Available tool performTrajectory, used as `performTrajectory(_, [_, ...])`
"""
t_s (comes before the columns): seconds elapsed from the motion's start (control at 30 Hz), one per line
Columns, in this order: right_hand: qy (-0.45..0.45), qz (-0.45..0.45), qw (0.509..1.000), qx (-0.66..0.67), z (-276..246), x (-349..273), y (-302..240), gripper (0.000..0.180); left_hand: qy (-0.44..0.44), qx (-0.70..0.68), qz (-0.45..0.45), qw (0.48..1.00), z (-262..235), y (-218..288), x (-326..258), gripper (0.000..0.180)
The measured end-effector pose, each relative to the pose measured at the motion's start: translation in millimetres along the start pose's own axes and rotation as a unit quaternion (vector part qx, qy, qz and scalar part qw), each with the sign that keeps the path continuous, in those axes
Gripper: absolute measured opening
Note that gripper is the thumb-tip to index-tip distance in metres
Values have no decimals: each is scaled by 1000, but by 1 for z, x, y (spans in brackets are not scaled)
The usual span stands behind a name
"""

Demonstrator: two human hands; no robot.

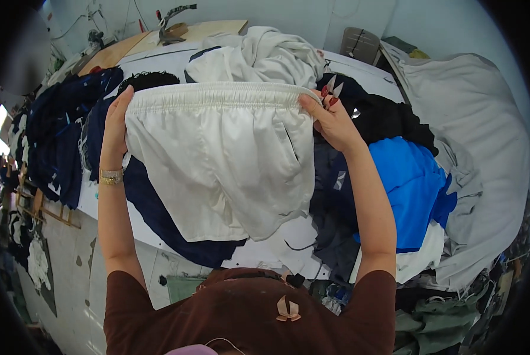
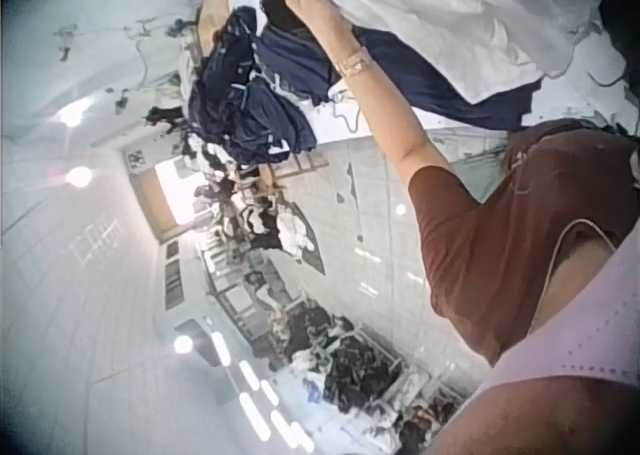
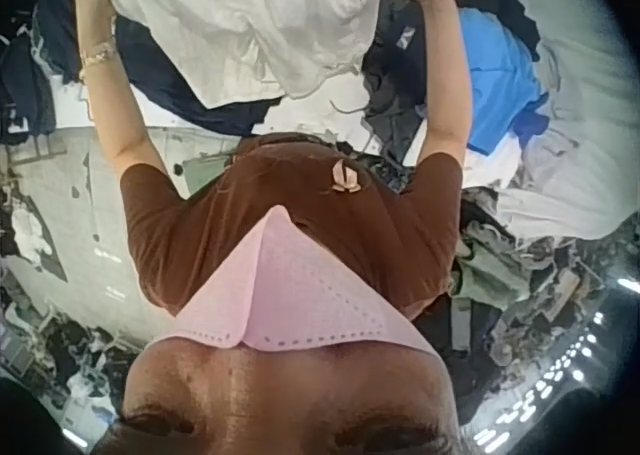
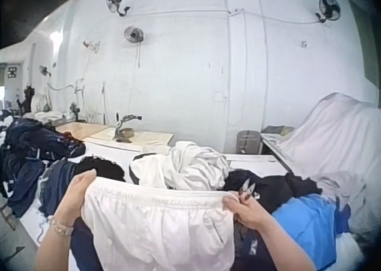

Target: Manually trimming excess threads from various pairs of athletic shorts using thread nippers in a garment factory.

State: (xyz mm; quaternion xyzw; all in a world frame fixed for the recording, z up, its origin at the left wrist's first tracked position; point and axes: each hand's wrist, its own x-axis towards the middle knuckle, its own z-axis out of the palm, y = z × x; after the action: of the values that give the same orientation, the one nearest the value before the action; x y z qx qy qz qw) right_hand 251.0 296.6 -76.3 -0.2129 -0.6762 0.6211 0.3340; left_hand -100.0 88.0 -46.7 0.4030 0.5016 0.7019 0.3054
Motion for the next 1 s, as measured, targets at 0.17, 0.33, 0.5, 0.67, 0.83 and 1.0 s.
performTrajectory(0.17, [-7,20,992,123,-1,0,-11,29,-14,-4,5,1000,8,-2,9,28])
performTrajectory(0.33, [-26,13,987,155,-9,4,-12,26,-10,29,11,999,10,-6,20,28])
performTrajectory(0.5, [-9,4,991,135,-14,2,-21,24,-10,36,13,999,14,-7,27,28])
performTrajectory(0.67, [-9,-9,995,99,-22,-1,-22,22,-15,32,12,999,22,-9,32,28])
performTrajectory(0.83, [82,-31,996,30,-28,-3,-24,25,-25,38,15,999,29,-14,35,26])
performTrajectory(1.0, [97,-56,991,67,-33,0,-23,27,-49,85,32,995,45,-4,25,28])
